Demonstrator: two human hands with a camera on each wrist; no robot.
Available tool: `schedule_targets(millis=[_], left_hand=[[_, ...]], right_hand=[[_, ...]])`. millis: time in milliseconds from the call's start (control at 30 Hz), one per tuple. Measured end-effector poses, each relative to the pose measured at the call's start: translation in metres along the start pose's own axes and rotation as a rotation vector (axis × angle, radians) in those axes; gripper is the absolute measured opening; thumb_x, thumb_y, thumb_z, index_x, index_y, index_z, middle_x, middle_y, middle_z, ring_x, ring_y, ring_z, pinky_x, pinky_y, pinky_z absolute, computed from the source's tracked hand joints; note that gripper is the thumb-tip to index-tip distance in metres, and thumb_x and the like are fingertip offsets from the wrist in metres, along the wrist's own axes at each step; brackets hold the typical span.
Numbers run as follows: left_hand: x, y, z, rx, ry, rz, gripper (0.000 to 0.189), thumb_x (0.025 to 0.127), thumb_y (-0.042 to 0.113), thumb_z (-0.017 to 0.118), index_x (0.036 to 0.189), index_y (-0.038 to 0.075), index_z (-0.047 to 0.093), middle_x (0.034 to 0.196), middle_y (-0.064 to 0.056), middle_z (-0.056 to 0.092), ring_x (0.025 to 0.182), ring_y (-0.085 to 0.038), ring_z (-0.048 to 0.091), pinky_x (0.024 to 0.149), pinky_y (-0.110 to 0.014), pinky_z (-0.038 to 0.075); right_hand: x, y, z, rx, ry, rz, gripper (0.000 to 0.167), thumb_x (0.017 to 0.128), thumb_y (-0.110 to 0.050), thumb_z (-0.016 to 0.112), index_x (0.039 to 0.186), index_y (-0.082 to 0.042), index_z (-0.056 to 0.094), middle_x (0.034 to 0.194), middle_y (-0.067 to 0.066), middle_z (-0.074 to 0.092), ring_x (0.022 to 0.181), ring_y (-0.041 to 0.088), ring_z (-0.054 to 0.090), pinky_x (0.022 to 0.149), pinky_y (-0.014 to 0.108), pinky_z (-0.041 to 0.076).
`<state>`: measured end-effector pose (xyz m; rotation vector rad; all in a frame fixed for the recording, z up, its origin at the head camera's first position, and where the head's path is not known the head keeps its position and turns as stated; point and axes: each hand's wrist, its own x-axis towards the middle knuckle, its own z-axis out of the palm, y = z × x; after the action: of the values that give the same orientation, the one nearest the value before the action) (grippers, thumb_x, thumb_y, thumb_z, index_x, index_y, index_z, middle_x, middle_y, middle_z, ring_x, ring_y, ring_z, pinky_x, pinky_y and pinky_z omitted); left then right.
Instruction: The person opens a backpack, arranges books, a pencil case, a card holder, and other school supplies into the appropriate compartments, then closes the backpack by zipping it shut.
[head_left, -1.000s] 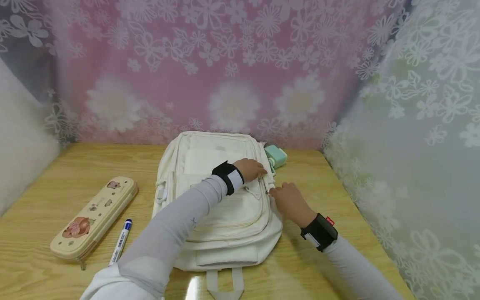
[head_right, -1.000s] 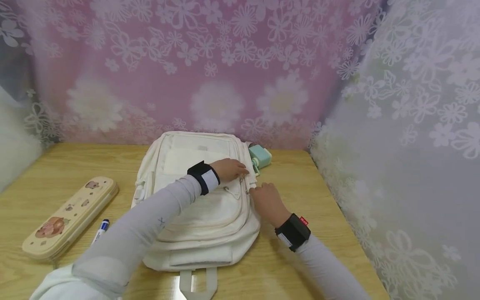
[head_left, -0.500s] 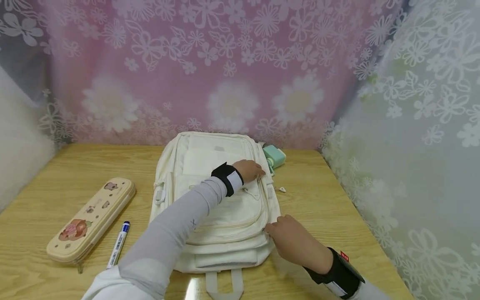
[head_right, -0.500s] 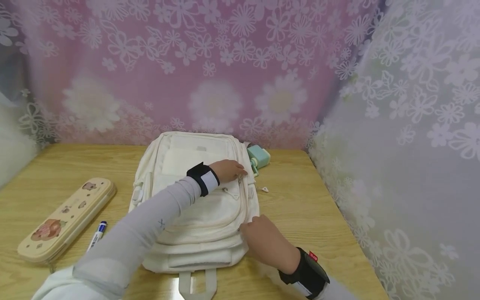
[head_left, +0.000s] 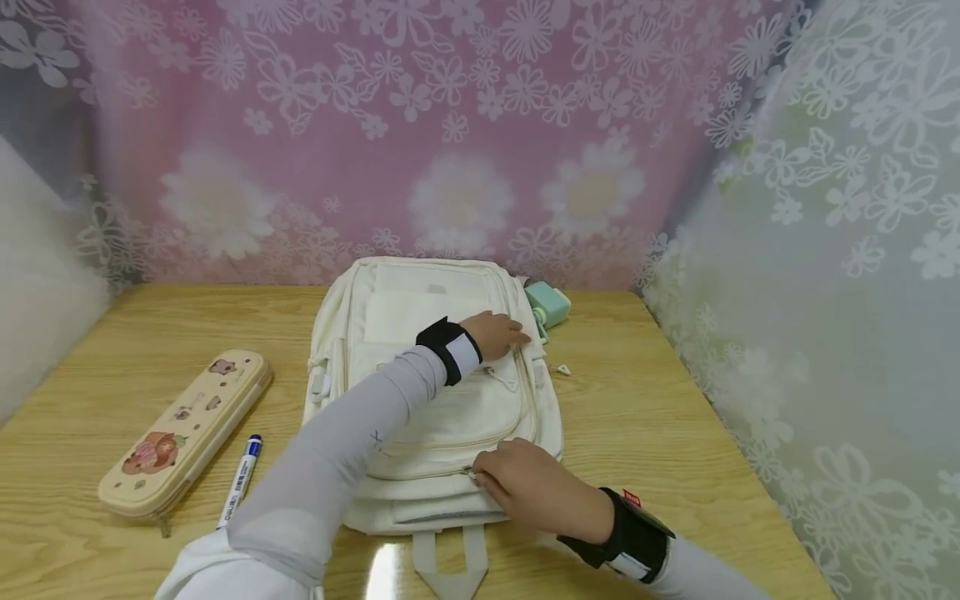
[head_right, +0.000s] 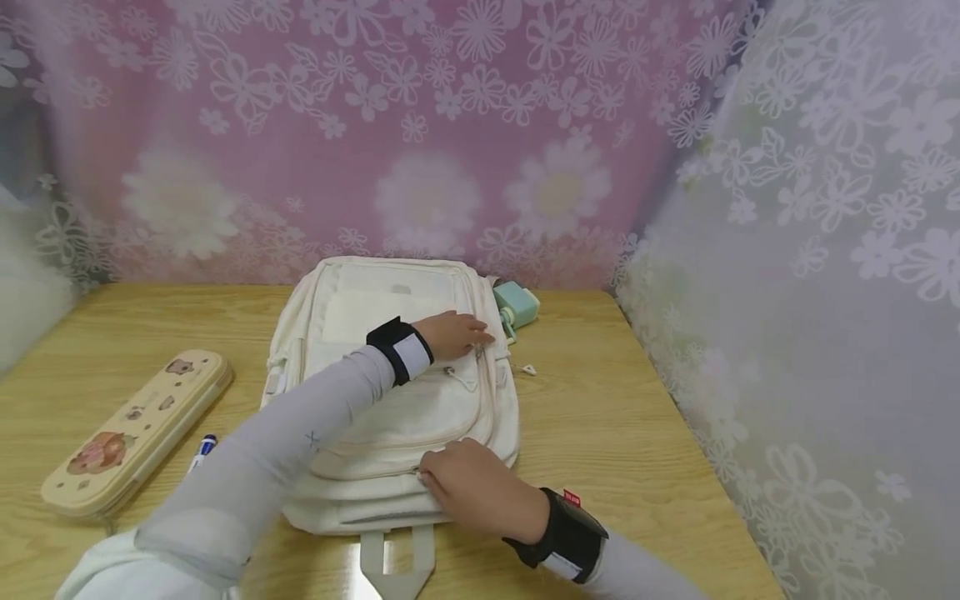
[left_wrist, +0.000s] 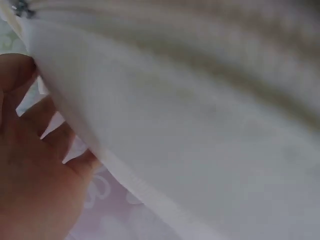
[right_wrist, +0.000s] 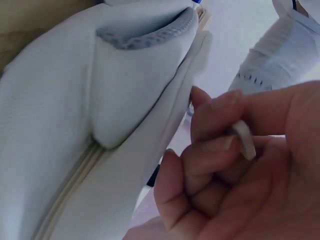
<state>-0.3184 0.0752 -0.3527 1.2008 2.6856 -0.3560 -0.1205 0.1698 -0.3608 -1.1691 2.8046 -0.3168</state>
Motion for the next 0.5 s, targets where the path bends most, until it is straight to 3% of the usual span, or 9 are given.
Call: schedule_targets(millis=[133,200,267,400,433,500], left_hand=[[-0.03,0.003,0.0,-0.01,0.004,0.041,0.053,0.1,0.03,0.043,0.148,0.03,0.023,0.155,0.0,0.024,0.141,-0.021,0.027,0.113,-0.044,0.026],[-0.05,0.004,-0.001,-0.04,0.029,0.093,0.052,0.099,0.031,0.046,0.147,0.027,0.027,0.154,-0.003,0.027,0.137,-0.024,0.034,0.109,-0.043,0.033],[-0.072,0.004,0.002,-0.079,0.096,0.156,0.046,0.098,0.028,0.048,0.143,0.024,0.038,0.147,-0.006,0.038,0.129,-0.025,0.044,0.104,-0.04,0.039],[-0.118,0.009,0.013,-0.149,0.246,0.263,0.03,0.095,0.023,0.054,0.124,0.018,0.059,0.113,-0.006,0.061,0.097,-0.02,0.058,0.084,-0.031,0.048],[-0.129,0.012,0.015,-0.184,0.253,0.274,0.028,0.095,0.023,0.055,0.122,0.018,0.061,0.102,-0.003,0.061,0.088,-0.016,0.057,0.078,-0.028,0.047],[-0.146,0.018,0.02,-0.297,0.202,0.295,0.029,0.093,0.023,0.057,0.122,0.019,0.061,0.085,0.003,0.059,0.073,-0.009,0.052,0.068,-0.022,0.044]], right_hand=[[-0.005,0.008,0.0,0.12,0.034,0.078,0.012,0.095,-0.021,0.054,0.09,-0.016,0.064,0.076,-0.009,0.061,0.066,0.0,0.05,0.066,0.02,0.044],[-0.007,0.009,0.0,0.172,0.056,0.115,0.011,0.094,-0.021,0.055,0.093,-0.016,0.064,0.076,-0.008,0.061,0.065,0.0,0.05,0.062,0.019,0.043],[-0.009,0.01,-0.001,0.21,0.078,0.146,0.009,0.094,-0.022,0.055,0.095,-0.016,0.061,0.071,-0.009,0.057,0.06,-0.001,0.046,0.056,0.017,0.04],[-0.011,0.009,-0.001,0.244,0.122,0.185,0.009,0.094,-0.024,0.056,0.093,-0.016,0.053,0.06,-0.01,0.041,0.05,-0.001,0.032,0.048,0.016,0.029],[-0.011,0.009,-0.001,0.245,0.132,0.188,0.01,0.094,-0.024,0.056,0.093,-0.015,0.052,0.059,-0.01,0.039,0.05,-0.002,0.03,0.047,0.016,0.028],[-0.011,0.008,-0.001,0.238,0.153,0.183,0.011,0.093,-0.024,0.057,0.092,-0.015,0.051,0.059,-0.01,0.039,0.05,-0.002,0.03,0.047,0.016,0.028]])
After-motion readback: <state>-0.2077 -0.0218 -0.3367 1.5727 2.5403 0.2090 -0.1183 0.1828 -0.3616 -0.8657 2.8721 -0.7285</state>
